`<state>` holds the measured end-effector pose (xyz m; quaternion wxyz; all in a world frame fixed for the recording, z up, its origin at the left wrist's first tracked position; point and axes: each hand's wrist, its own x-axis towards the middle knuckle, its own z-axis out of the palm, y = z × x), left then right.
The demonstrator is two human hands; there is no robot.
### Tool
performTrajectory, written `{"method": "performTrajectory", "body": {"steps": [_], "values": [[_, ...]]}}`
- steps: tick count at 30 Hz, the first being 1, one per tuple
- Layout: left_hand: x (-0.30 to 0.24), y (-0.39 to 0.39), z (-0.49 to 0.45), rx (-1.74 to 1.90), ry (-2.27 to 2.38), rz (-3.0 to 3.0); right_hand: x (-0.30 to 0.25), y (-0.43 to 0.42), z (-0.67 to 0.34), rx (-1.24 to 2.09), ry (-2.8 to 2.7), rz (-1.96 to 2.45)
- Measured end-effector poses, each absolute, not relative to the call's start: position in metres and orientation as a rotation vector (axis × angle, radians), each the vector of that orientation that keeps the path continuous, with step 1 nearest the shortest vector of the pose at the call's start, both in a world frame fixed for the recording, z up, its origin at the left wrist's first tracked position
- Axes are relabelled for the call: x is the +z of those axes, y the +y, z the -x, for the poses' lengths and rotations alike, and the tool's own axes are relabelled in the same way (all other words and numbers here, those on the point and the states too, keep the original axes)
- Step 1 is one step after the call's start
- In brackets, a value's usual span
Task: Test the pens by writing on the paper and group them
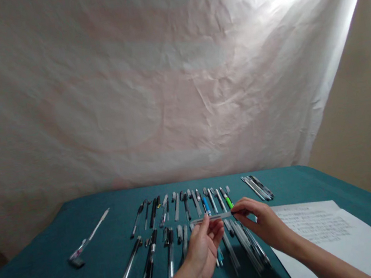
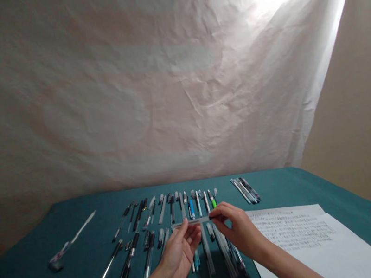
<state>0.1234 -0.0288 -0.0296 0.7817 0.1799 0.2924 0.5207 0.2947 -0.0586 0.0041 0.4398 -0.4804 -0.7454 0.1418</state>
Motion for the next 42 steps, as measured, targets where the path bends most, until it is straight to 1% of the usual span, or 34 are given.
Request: {"method": "performTrajectory", "body": {"steps": [8, 20, 22, 27, 29, 37, 42], "values": [[-0.027, -0.029, -0.120, 1.066, 0.604, -0.387, 0.020, -0.069, -0.290, 0.289, -1.933, 1.161], [-0.023, -0.034, -0.121, 1.097, 0.543, -0.491, 0.013, -0.063, -0.300, 0.193, -1.926, 1.426], [-0.023, -0.035, -0.122, 1.106, 0.547, -0.505, 0.008, -0.060, -0.299, 0.237, -1.876, 1.485], [-0.020, -0.037, -0.124, 1.143, 0.558, -0.575, 0.002, -0.057, -0.297, 0.558, -1.753, 1.496], [-0.019, -0.038, -0.124, 1.158, 0.583, -0.584, 0.003, -0.058, -0.297, 0.632, -1.721, 1.479], [-0.021, -0.035, -0.124, 1.160, 0.636, -0.528, 0.010, -0.062, -0.296, 0.778, -1.670, 1.318], [-0.021, -0.033, -0.123, 1.144, 0.633, -0.493, 0.015, -0.065, -0.298, 0.748, -1.655, 1.272]]}}
